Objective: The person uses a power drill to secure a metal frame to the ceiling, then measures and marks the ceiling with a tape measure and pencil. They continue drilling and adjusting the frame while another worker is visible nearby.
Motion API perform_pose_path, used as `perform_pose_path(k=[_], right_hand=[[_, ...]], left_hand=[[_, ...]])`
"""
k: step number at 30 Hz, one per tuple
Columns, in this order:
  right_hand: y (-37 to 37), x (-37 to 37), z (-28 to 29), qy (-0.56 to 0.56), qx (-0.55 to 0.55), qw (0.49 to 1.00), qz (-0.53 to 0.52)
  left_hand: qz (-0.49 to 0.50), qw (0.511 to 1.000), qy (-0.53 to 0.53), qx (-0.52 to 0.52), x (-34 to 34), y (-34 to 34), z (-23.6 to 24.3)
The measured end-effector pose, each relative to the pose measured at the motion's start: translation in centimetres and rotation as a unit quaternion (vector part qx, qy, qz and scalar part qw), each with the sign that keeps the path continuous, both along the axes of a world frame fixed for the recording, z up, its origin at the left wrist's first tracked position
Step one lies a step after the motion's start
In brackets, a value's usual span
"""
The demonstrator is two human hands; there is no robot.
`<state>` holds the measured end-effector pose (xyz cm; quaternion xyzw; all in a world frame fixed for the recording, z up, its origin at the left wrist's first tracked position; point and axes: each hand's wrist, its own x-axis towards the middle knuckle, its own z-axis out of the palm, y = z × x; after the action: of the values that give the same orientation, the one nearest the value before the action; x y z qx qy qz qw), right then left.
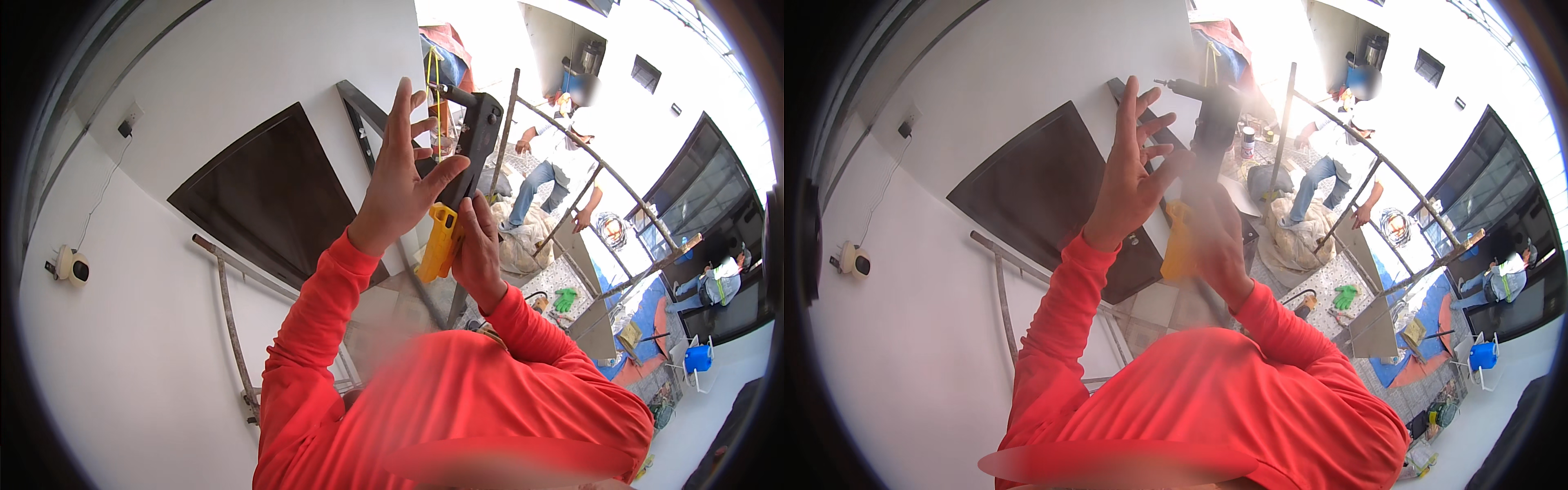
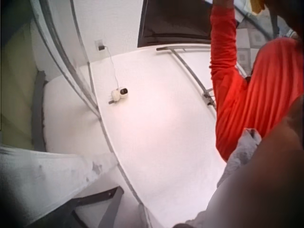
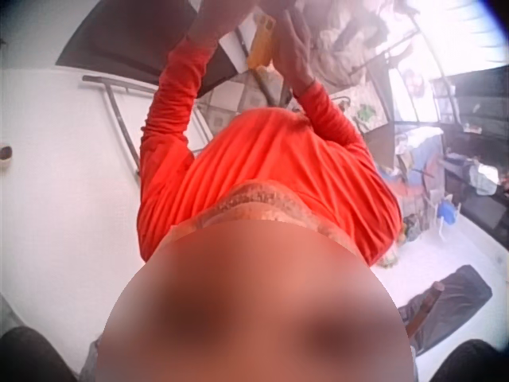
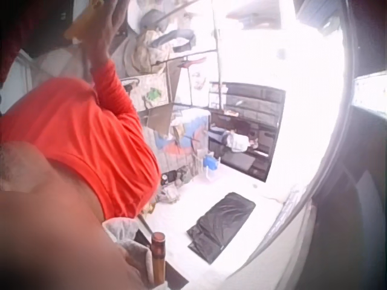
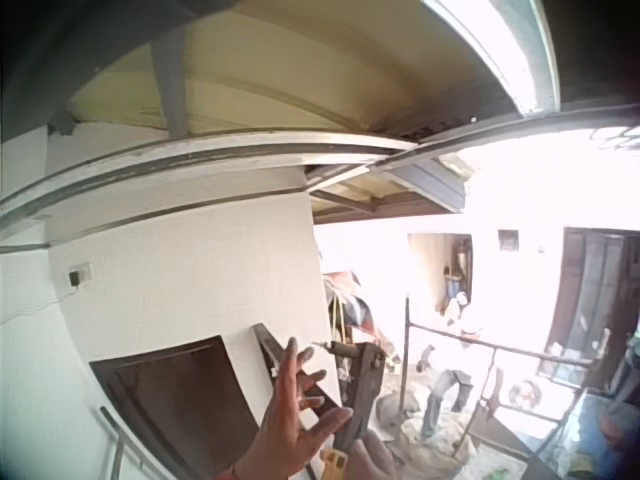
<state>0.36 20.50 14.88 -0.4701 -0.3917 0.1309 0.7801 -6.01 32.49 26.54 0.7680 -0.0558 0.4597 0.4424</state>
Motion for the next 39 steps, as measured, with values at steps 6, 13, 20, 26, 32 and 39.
perform_pose_path(k=[6,13,20,26,32,39], right_hand=[[4.2,2.5,1.9,-0.034,0.019,0.993,-0.111],[4.2,6.4,4.3,0.106,0.110,0.975,0.159],[4.6,10.5,8.0,0.021,0.126,0.979,0.157],[6.8,17.4,14.5,0.050,0.302,0.923,0.234],[9.2,27.7,21.1,0.048,0.412,0.848,0.330],[10.9,34.7,27.3,0.039,0.457,0.870,0.180]], left_hand=[[0.068,0.972,0.195,0.116,-3.0,-0.6,-1.9],[0.142,0.948,0.189,0.214,-4.1,4.3,4.2],[0.109,0.927,0.246,0.263,-0.7,5.8,8.9],[0.102,0.925,0.224,0.289,6.8,4.7,12.0],[0.113,0.908,0.239,0.326,15.4,4.5,19.1],[0.366,0.586,-0.107,0.715,22.4,2.8,26.8]])
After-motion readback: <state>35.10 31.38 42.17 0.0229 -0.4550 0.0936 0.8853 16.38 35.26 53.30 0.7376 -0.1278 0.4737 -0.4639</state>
